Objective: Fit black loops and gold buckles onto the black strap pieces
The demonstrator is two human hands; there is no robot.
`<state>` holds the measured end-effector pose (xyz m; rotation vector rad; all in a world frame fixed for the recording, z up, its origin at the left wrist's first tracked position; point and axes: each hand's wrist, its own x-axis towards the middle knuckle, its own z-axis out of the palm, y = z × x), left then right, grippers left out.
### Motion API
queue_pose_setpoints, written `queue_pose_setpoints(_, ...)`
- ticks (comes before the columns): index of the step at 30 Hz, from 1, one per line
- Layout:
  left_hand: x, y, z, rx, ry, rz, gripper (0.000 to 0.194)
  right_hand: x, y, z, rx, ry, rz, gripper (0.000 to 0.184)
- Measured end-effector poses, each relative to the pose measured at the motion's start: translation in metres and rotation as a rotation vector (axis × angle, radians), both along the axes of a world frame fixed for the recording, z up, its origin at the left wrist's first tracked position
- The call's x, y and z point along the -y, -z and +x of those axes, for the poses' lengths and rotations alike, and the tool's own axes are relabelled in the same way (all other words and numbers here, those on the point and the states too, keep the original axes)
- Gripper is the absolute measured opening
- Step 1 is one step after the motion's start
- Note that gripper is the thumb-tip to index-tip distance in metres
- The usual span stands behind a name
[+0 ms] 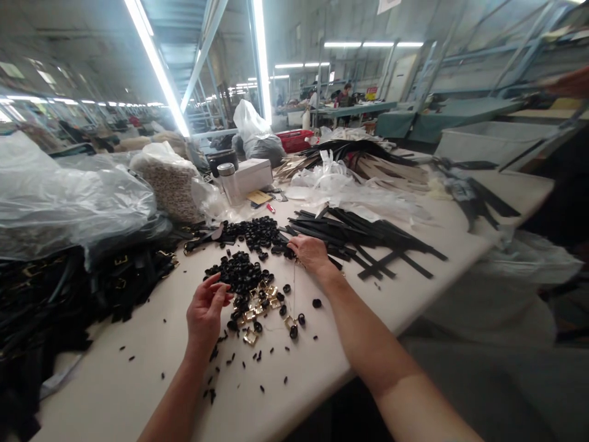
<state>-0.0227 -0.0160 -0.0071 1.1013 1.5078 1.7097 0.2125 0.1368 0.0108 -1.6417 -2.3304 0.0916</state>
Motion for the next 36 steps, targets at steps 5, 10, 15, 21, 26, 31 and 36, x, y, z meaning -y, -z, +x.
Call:
queue_pose_setpoints(5, 0.0, -0.001, 0.001, -0.025, 0.006, -0.003, 0.046, 0.008, -0.013, -0.004, -0.005, -0.009, 0.052, 0.032)
queue_pose_setpoints(10, 0.006, -0.01, 0.01, 0.04, 0.087, -0.081, 0.053, 0.043, -0.027, -0.029, -0.034, -0.364, -0.027, 0.036)
queue_pose_setpoints(15, 0.011, -0.018, 0.024, 0.12, 0.202, -0.184, 0.072, 0.075, -0.023, -0.057, -0.029, -0.618, -0.117, 0.032)
queue_pose_setpoints(21, 0.01, -0.016, 0.021, 0.216, 0.186, -0.208, 0.076, 0.07, -0.02, -0.05, -0.292, -0.697, -0.139, 0.031)
queue_pose_setpoints(26, 0.008, -0.018, 0.014, 0.296, 0.143, -0.202, 0.078, 0.058, -0.012, -0.047, -0.468, -0.739, -0.141, 0.022)
queue_pose_setpoints(31, 0.01, -0.019, 0.015, 0.35, 0.137, -0.213, 0.08, 0.058, 0.0, -0.055, -0.532, -0.741, -0.084, 0.015)
queue_pose_setpoints(36, 0.009, -0.016, 0.013, 0.398, 0.137, -0.19, 0.073, 0.059, -0.004, -0.054, -0.539, -0.755, -0.04, 0.015)
